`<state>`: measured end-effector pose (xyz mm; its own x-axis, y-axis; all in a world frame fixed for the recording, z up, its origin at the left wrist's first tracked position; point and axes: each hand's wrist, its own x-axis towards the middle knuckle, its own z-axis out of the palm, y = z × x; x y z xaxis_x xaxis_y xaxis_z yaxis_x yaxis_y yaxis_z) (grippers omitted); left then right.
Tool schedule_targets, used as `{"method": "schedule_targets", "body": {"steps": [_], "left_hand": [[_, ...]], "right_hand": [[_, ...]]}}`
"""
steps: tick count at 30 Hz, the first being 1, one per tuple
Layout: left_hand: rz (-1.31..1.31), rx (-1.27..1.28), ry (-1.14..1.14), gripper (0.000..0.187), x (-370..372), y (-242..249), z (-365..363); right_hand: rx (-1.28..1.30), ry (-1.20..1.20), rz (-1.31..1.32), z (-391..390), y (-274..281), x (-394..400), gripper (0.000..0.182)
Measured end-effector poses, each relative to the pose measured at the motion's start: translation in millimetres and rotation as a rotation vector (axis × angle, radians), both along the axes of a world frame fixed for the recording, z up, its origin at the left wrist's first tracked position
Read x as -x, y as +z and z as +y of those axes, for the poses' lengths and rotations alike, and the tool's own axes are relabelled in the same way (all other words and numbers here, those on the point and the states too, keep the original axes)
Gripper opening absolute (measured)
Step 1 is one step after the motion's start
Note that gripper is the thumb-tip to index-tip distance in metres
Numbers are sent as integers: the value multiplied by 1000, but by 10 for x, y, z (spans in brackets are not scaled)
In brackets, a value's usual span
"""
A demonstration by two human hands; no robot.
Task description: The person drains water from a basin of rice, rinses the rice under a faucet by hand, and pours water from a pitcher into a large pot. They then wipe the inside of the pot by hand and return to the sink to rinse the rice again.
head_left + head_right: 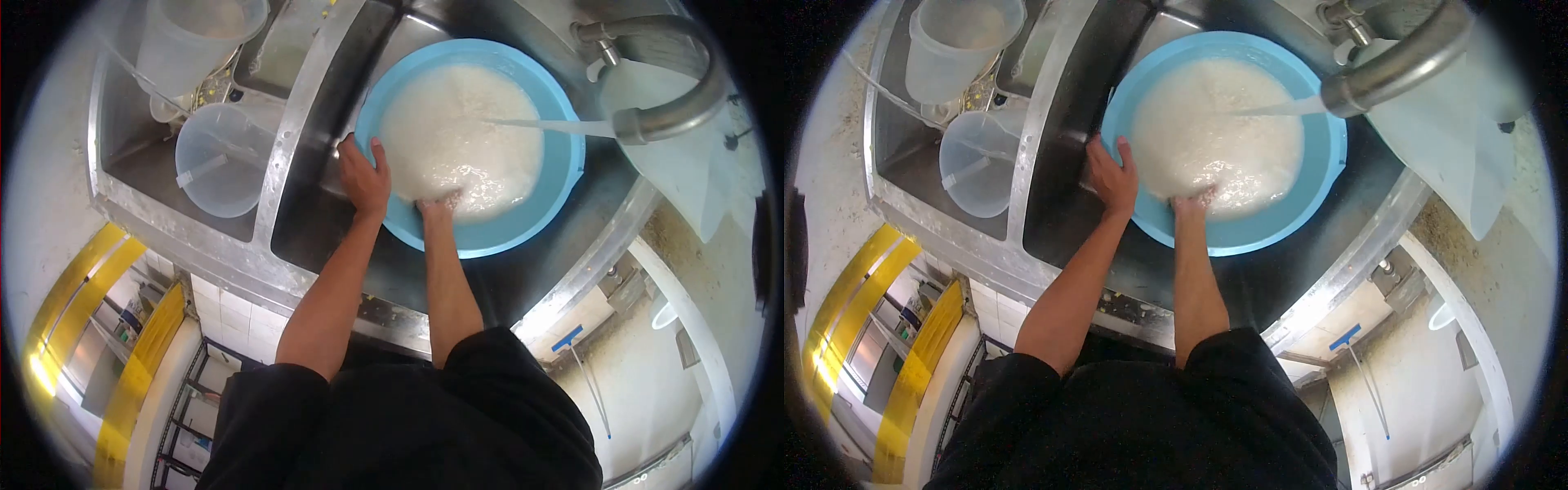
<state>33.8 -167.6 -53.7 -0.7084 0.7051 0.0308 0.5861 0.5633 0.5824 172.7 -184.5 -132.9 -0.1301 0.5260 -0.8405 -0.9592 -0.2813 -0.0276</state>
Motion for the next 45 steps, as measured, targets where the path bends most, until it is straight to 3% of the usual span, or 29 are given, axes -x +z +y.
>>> {"method": "schedule_targets", "body": {"steps": [4,7,9,10,11,13,14,16,17,19,22,23,24,26,27,28,30,32,34,35,37,38,40,42,45], "left_hand": [[-18,3,5,42,14,-19,-3],[-36,20,1,43,1,-19,-56],[-40,15,10,44,5,-10,-30],[-51,35,4,44,7,10,-34],[-63,54,-4,44,-2,18,-36],[-36,29,-14,44,-17,15,-36],[-2,9,-23,44,-3,2,-37],[-25,30,-17,43,4,33,-19],[-55,51,-14,43,0,44,-14],[-39,57,-7,43,2,31,-28],[-37,27,-5,43,3,5,-30],[-61,12,-11,43,30,4,-26],[-42,14,2,43,42,12,-44],[-87,32,2,43,39,41,-22],[-157,45,30,43,33,69,-18],[-164,43,36,43,42,61,-21],[-103,6,18,42,22,13,-51],[-96,17,15,41,9,52,-50],[-71,20,7,40,22,61,-22],[-64,25,3,40,16,64,-37],[-30,10,-2,39,27,5,-38],[-40,18,-7,39,-8,42,-65],[-81,53,18,39,16,80,-20],[-89,61,19,39,-2,95,-30],[-84,34,24,39,8,35,-20]], "right_hand": [[-180,-4,69,344,-20,-138,58],[-267,197,-148,735,181,-316,58],[-312,571,-579,1011,448,-376,51],[-342,935,-1015,1121,545,-407,44],[-518,962,-1032,1276,502,-395,48],[-542,1537,-1488,1651,371,-250,76],[-553,1538,-1484,1826,311,-132,76],[-856,1919,-1701,2093,245,153,88],[-868,1923,-1684,2231,341,323,88],[-759,2731,-937,2419,532,630,88],[-837,2921,-837,2286,128,1025,84],[-828,2982,-939,2204,29,1122,83],[-917,2904,-1142,1987,-79,1142,78],[-1092,2849,-1219,1561,-515,971,69],[-1225,2955,-1171,1420,-467,860,65],[-1374,3044,-1115,1282,-404,754,61],[-1700,3223,-1213,909,425,474,53],[-2056,2626,-1701,640,711,-138,46],[-1919,2051,-1711,538,724,-646,42],[-1905,2066,-1718,555,785,-652,42],[-890,2601,-1965,654,907,-535,58],[-874,2615,-1955,654,821,-572,58],[-657,2260,-2043,748,277,-534,59],[-558,2241,-2057,724,-322,-538,58],[-283,2181,-2080,802,-760,-280,54]]}}
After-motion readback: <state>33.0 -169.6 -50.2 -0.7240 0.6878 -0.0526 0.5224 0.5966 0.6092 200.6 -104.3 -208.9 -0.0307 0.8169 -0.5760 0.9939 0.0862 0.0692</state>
